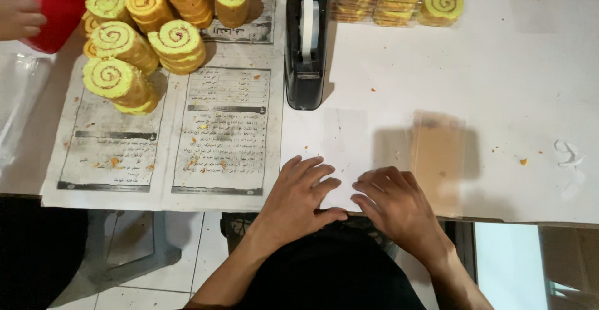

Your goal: The person wraps individual slices of roll cake in plastic film and secures them with tape.

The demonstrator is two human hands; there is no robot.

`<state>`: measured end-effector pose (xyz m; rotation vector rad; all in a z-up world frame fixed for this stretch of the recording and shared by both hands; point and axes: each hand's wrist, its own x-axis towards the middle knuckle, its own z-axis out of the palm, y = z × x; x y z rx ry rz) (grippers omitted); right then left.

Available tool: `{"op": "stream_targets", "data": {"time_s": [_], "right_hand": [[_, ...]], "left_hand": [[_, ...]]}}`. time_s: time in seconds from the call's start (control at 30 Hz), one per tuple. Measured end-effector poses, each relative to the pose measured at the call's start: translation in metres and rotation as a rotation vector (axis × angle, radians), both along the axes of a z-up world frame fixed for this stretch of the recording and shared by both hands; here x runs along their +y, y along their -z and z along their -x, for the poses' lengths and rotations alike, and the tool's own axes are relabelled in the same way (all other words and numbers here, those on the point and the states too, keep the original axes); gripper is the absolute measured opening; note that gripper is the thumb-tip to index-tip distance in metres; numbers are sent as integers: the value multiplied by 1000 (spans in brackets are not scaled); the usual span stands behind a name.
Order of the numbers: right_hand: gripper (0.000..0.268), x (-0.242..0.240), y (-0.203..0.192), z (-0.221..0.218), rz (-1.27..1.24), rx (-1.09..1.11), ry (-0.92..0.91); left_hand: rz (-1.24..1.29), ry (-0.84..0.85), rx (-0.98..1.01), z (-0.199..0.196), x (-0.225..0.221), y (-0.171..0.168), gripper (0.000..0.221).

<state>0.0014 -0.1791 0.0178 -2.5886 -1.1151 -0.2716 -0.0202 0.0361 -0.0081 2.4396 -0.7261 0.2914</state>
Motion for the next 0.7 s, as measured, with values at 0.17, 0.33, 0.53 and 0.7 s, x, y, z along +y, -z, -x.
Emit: {"op": "stream_targets", "data": {"time_s": [0.17, 0.33, 0.53, 0.7], "right_hand": [[18, 2, -2, 0, 18, 19, 4], [20, 0, 5, 0, 17, -8, 18], [20, 1, 3, 1, -77, -13, 19], [23, 3, 8, -2, -59, 42, 71]], "left_hand": [[26, -14, -59, 1, -1, -2, 33], [6, 13, -77, 1, 1, -3, 20], [38, 27, -75, 1, 0, -12, 25], [225, -34, -226, 3, 8, -26, 8]]}}
